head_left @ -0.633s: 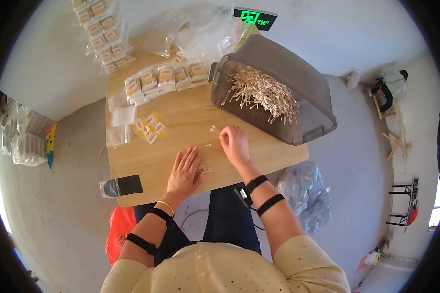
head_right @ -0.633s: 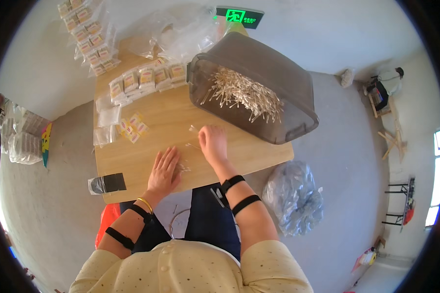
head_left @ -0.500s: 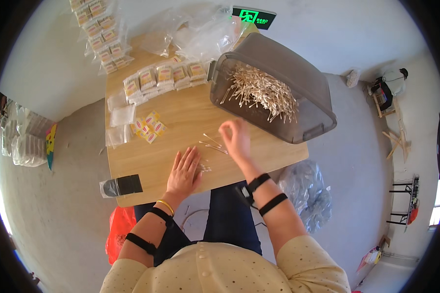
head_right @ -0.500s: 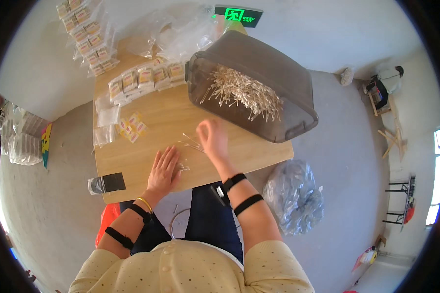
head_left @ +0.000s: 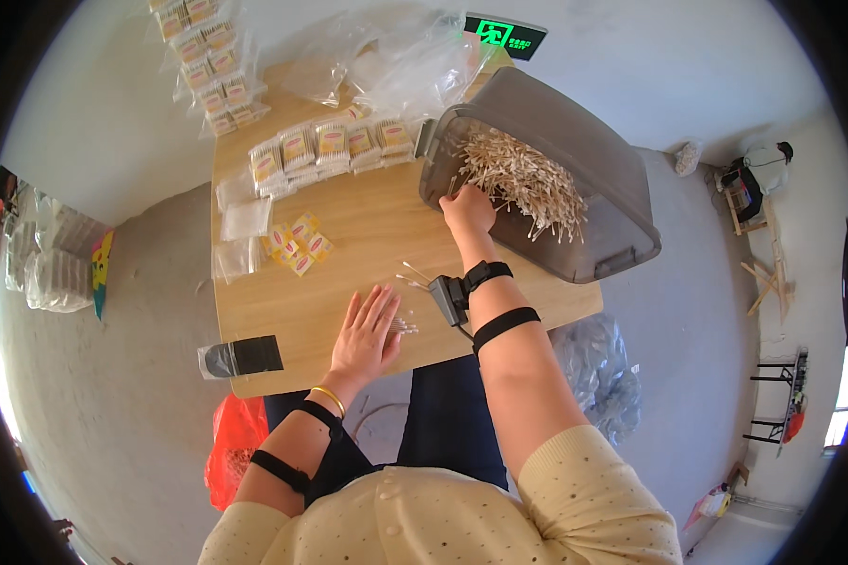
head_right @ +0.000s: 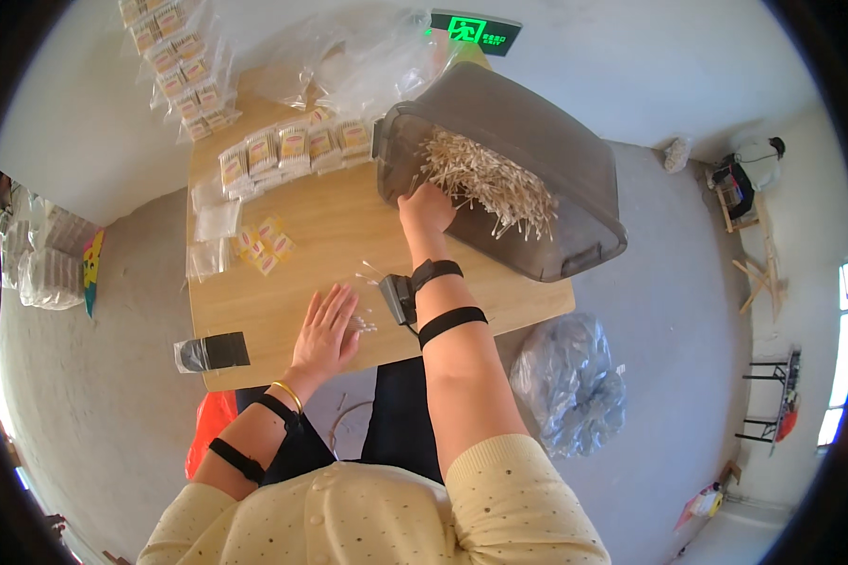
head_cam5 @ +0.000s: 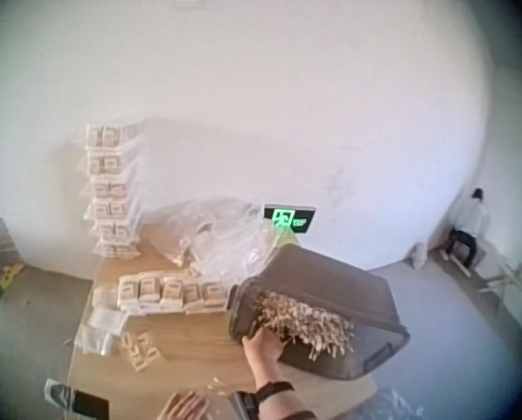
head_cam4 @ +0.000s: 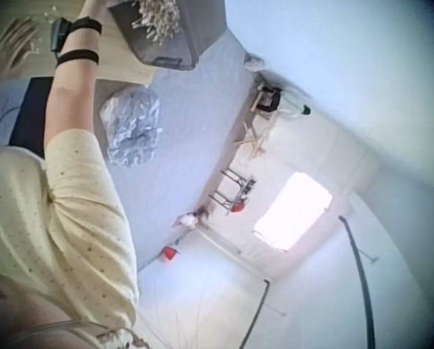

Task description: The recorder is counting out cotton swabs and placing them into a small plastic bag, then sealing the bag.

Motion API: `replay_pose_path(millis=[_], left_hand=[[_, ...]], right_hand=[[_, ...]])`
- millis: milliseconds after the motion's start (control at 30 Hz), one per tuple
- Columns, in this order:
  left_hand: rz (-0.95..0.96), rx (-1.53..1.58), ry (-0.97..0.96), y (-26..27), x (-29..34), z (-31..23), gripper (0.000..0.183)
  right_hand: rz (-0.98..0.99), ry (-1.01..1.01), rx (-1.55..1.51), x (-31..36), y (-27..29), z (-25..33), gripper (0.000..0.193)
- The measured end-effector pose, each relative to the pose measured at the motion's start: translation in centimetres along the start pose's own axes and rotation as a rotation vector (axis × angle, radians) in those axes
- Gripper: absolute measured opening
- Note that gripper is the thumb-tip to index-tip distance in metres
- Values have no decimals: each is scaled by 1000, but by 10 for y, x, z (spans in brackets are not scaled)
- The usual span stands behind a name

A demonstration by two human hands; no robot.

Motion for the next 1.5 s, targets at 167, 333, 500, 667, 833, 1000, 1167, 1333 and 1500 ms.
replay_pose_path(millis=[167, 333, 500, 667, 833, 1000, 1167, 1333, 1500], left_hand=[[-23, 39, 2, 5, 0, -1, 67], [-21, 26, -9, 3, -4, -3, 68], [-14, 6, -5, -1, 1, 0, 68], [-19, -40, -33, -1, 1, -2, 68], [4, -36, -23, -1, 1, -2, 70], [24, -108, -35, -4, -3, -2, 72], [166, -319, -157, -8, -14, -6, 79], [176, -257, -147, -16, -12, -6, 84], [117, -137, -93, -14, -9, -4, 84]], right_hand=[[-44, -9, 188, 10, 7, 11, 47], [-118, 29, 115, -1, 21, 0, 43], [-291, 313, -334, 35, 52, -18, 21], [-211, 628, -367, 110, 20, -49, 10], [-293, 681, -356, 176, -5, -41, 17], [-227, 734, -438, 207, -32, -16, 17], [-339, 604, -578, 201, -2, -34, 16], [-310, 542, -661, 204, 7, -48, 18], [-206, 568, -803, 217, -11, -22, 26]])
Point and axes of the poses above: each hand's wrist, its own x-axis away from the middle knuckle, its own y-axis out of the back of the hand, z = x × y, the point moved 8 cm from there along -x, towards the middle knuckle, and after that the axes turned 4 degrees about -x, right-handed, at the moved point
